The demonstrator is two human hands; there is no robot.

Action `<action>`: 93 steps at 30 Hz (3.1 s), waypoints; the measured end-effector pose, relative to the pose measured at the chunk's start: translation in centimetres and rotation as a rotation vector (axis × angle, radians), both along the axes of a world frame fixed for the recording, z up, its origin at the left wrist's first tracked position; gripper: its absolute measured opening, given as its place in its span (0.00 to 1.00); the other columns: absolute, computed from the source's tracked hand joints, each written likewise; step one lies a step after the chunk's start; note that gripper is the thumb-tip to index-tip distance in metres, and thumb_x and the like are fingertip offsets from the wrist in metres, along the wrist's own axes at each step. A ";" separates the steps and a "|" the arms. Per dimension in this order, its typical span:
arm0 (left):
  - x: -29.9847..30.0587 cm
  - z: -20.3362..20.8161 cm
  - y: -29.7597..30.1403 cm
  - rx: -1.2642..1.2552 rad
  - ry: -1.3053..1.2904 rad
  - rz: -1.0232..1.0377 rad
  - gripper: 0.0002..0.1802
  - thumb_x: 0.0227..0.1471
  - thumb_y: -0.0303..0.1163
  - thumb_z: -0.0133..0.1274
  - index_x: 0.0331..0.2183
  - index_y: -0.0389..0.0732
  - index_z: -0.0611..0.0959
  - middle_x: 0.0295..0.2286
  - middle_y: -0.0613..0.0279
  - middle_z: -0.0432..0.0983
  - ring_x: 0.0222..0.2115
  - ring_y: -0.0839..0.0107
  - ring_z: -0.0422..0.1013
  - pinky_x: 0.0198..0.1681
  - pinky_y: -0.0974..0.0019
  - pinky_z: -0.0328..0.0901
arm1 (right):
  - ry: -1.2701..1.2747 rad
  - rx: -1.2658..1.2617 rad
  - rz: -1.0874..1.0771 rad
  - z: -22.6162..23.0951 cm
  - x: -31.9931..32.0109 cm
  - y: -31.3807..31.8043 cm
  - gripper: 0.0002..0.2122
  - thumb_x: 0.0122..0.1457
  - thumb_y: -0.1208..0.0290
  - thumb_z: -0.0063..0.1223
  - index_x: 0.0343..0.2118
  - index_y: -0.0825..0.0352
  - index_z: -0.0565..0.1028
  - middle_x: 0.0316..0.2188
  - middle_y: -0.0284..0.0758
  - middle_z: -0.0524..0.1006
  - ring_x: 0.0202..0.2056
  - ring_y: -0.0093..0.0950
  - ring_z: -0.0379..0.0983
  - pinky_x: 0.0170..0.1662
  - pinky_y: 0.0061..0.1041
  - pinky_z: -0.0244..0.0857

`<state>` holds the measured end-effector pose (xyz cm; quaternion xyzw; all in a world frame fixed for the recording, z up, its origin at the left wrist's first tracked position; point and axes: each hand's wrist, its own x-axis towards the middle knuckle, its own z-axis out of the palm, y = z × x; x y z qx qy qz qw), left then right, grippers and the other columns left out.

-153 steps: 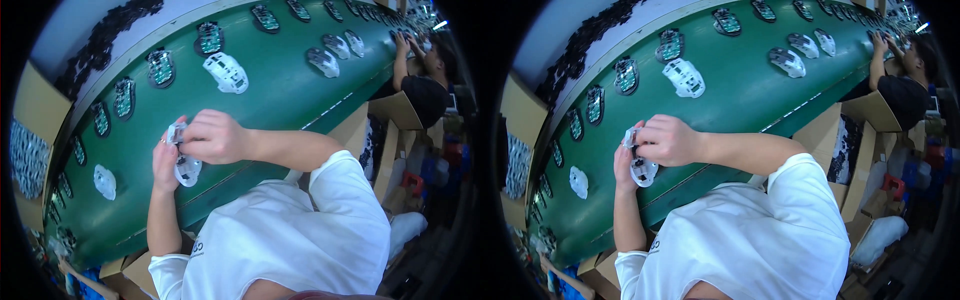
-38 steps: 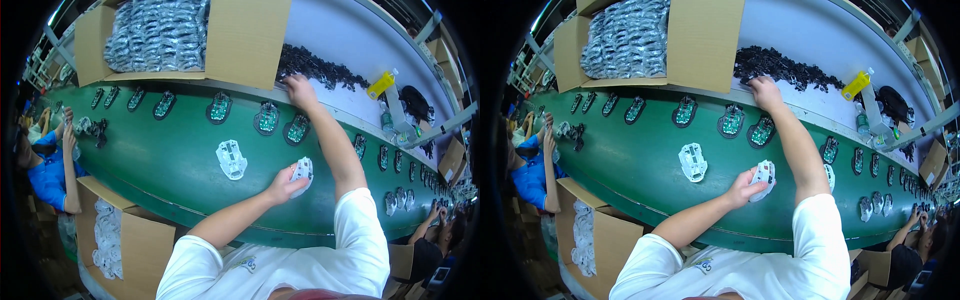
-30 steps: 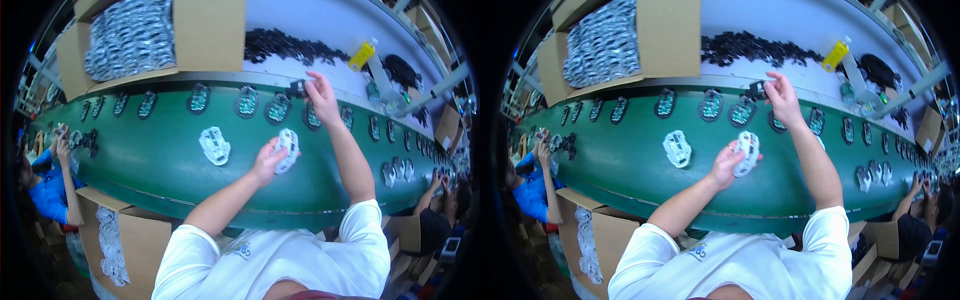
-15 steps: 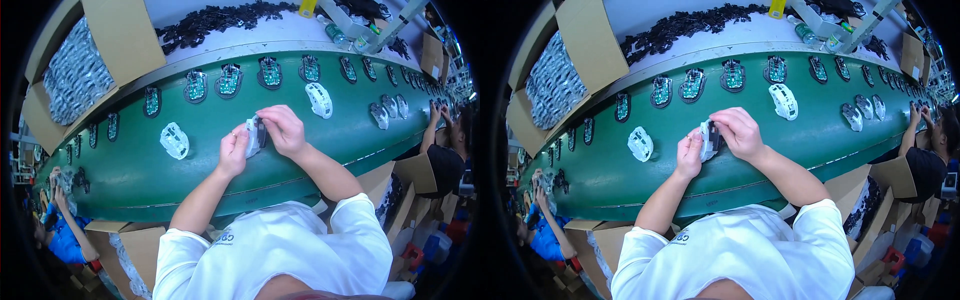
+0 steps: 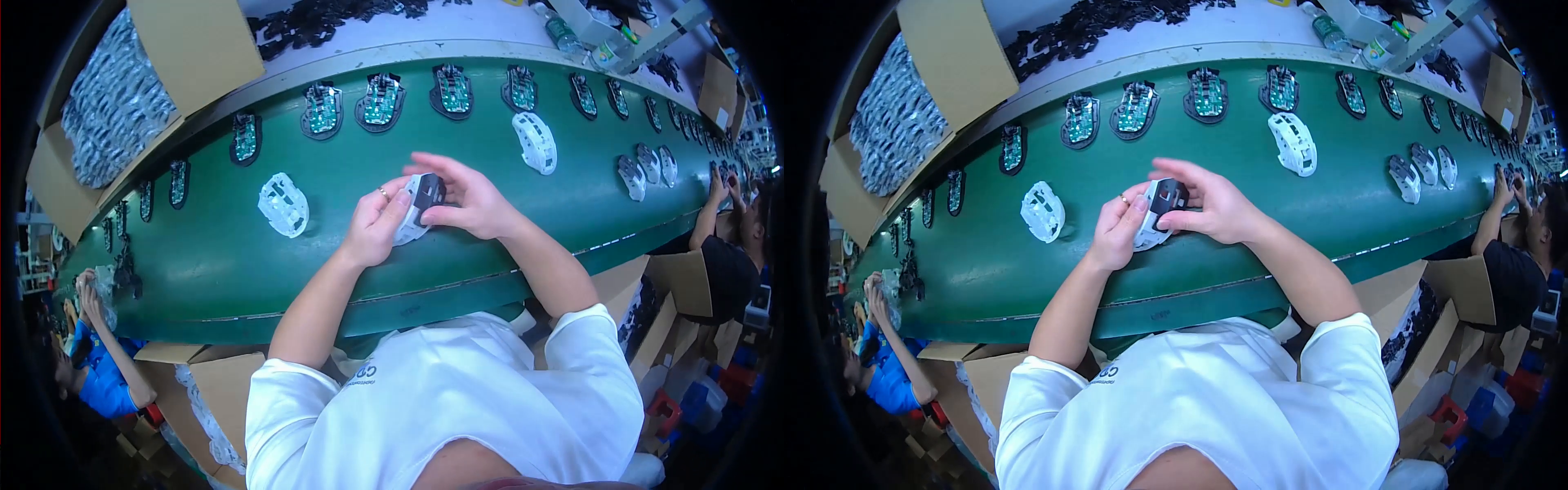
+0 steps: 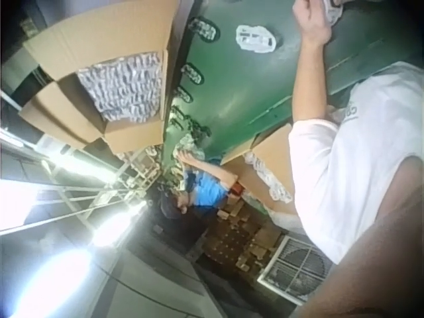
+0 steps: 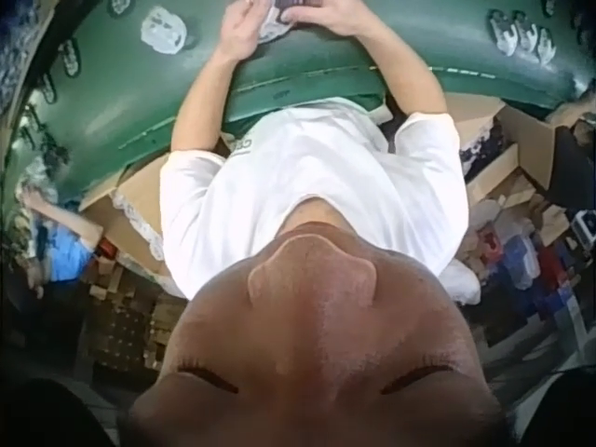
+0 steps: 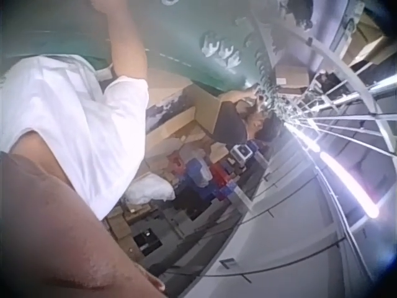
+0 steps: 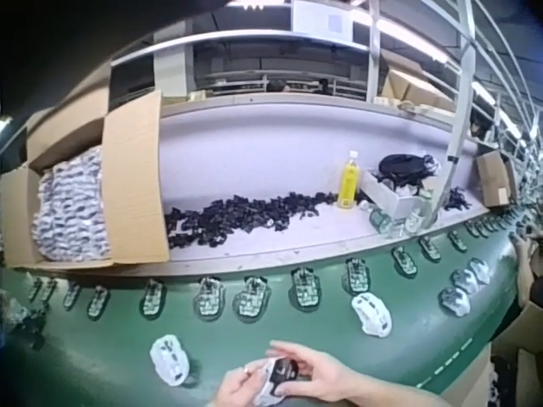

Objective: The person assembles computer mouse casings by picking up plastic shells, attaching small components into them by hand, and placing the assembled casings onto the conveyor belt.

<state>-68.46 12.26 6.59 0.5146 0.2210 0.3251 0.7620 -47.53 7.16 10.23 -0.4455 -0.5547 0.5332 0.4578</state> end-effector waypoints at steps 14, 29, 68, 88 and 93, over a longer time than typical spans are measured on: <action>-1.1 2.3 0.7 -0.127 0.160 -0.107 0.24 0.69 0.41 0.43 0.56 0.34 0.75 0.37 0.59 0.81 0.32 0.72 0.78 0.33 0.70 0.73 | 0.051 -0.214 0.078 0.3 -1.4 -0.5 0.27 0.61 0.74 0.63 0.62 0.70 0.64 0.45 0.35 0.75 0.45 0.23 0.74 0.46 0.26 0.75; -1.1 3.8 0.5 -0.252 0.169 -0.071 0.22 0.69 0.44 0.44 0.51 0.37 0.80 0.32 0.60 0.81 0.26 0.74 0.77 0.25 0.70 0.70 | 0.178 -0.290 0.046 0.4 -2.4 -0.2 0.30 0.57 0.76 0.67 0.61 0.69 0.64 0.45 0.33 0.75 0.43 0.22 0.74 0.43 0.24 0.75; -0.8 1.6 1.3 0.150 0.185 0.577 0.17 0.65 0.37 0.55 0.26 0.36 0.80 0.22 0.71 0.76 0.23 0.85 0.66 0.27 0.76 0.62 | 0.440 -0.295 -0.170 -1.1 -6.4 1.4 0.14 0.72 0.62 0.48 0.42 0.70 0.78 0.34 0.30 0.80 0.35 0.18 0.77 0.41 0.22 0.75; -3.2 1.6 1.0 0.796 0.360 0.356 0.49 0.41 0.29 0.70 0.62 0.33 0.65 0.50 0.52 0.67 0.48 0.62 0.71 0.55 0.61 0.67 | 0.821 -0.588 0.036 -1.9 -5.0 1.3 0.19 0.70 0.58 0.47 0.52 0.70 0.75 0.47 0.39 0.79 0.46 0.28 0.76 0.53 0.32 0.68; -3.4 1.1 1.1 0.694 0.324 0.315 0.49 0.42 0.29 0.71 0.63 0.34 0.64 0.50 0.52 0.67 0.49 0.62 0.71 0.55 0.61 0.67 | 0.871 -0.563 0.069 -1.9 -5.1 1.3 0.19 0.70 0.59 0.47 0.53 0.71 0.75 0.50 0.40 0.78 0.49 0.29 0.75 0.55 0.32 0.67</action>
